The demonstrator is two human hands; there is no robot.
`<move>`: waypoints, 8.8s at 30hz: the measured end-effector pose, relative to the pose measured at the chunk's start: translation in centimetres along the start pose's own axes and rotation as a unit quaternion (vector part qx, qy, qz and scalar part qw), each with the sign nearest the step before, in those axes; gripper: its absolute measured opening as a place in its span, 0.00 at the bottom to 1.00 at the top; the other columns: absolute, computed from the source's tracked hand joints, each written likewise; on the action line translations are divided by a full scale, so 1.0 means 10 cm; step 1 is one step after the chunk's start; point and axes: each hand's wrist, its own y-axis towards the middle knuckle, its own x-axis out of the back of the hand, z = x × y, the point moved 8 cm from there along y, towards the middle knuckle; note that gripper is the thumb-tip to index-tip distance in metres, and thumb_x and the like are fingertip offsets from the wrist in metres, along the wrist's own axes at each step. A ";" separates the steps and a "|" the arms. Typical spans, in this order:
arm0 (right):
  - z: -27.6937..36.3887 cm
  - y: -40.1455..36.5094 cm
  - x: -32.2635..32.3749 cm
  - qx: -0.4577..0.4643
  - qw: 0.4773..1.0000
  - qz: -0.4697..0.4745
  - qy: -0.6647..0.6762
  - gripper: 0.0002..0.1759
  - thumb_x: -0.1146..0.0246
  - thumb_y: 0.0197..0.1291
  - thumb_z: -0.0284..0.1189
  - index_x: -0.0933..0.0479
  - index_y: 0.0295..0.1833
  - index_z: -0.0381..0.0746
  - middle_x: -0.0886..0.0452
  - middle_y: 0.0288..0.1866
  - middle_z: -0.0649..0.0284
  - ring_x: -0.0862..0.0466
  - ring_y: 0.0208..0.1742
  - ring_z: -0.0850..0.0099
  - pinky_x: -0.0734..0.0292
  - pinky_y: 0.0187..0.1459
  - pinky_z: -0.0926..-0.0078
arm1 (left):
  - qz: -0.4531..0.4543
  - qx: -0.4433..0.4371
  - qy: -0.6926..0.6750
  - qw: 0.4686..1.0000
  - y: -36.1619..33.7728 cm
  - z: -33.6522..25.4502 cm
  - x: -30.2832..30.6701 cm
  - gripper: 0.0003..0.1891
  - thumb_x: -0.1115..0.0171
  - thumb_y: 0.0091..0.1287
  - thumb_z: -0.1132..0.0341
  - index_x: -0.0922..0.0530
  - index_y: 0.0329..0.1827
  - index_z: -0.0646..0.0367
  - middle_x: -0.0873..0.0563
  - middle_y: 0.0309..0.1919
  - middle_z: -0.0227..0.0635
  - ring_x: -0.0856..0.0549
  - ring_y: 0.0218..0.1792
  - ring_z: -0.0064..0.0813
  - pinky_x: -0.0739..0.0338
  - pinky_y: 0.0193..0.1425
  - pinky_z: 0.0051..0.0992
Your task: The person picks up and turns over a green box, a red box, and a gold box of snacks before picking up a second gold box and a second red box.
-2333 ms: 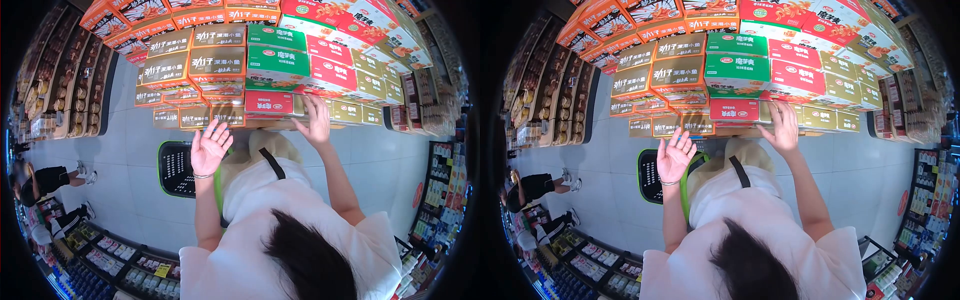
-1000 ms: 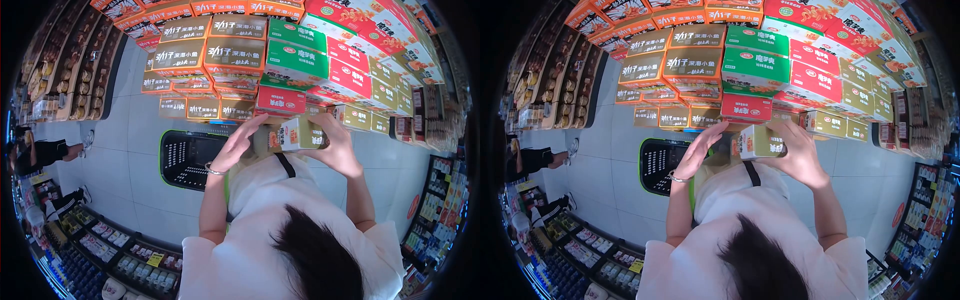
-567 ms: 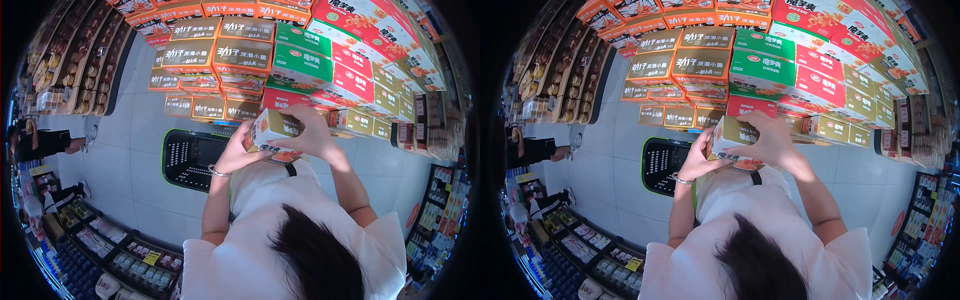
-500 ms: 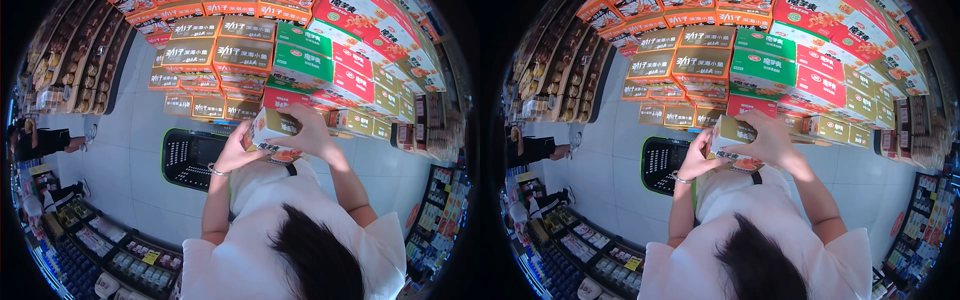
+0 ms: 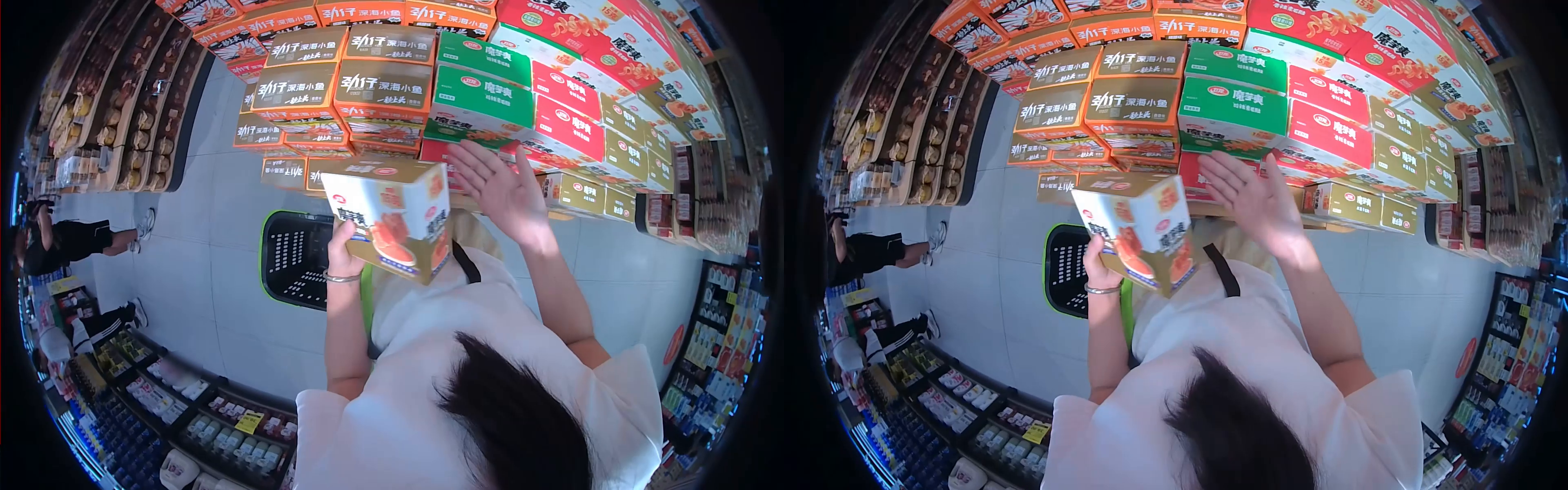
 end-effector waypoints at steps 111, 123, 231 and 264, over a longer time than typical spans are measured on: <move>0.09 -0.11 -0.26 0.084 0.936 0.066 -0.335 0.41 0.32 0.62 0.46 0.35 0.75 0.37 0.28 0.72 0.57 0.29 0.72 0.65 0.36 0.72 0.62 | 0.024 0.008 0.363 0.932 -0.09 -0.23 -0.71 0.42 0.19 0.48 0.76 0.32 0.69 0.63 0.17 0.57 0.32 0.20 0.60 0.24 0.28 0.68 0.29; 0.21 -0.42 -0.67 0.123 0.682 0.089 -0.716 0.47 0.20 0.42 0.42 0.27 0.69 0.39 0.22 0.62 0.55 0.23 0.61 0.53 0.31 0.64 0.60 | 0.126 0.034 0.472 0.872 -0.07 0.04 -0.97 0.43 0.18 0.49 0.73 0.31 0.70 0.63 0.21 0.62 0.34 0.25 0.65 0.24 0.33 0.72 0.29; -0.03 -0.10 0.27 0.267 0.473 -0.092 -0.834 0.45 0.25 0.47 0.31 0.33 0.73 0.39 0.30 0.68 0.49 0.29 0.69 0.51 0.35 0.71 0.51 | -0.048 0.048 0.591 0.804 0.19 -0.10 -0.01 0.20 0.37 0.73 0.64 0.23 0.62 0.67 0.11 0.42 0.40 0.12 0.42 0.25 0.19 0.50 0.25; -0.16 -0.34 0.85 0.330 0.401 -0.219 -0.826 0.40 0.32 0.46 0.30 0.29 0.70 0.39 0.33 0.75 0.52 0.33 0.75 0.54 0.41 0.71 0.49 | -0.049 0.076 0.550 0.830 0.09 0.09 -0.16 0.18 0.40 0.75 0.66 0.24 0.64 0.65 0.13 0.48 0.34 0.16 0.48 0.19 0.23 0.56 0.21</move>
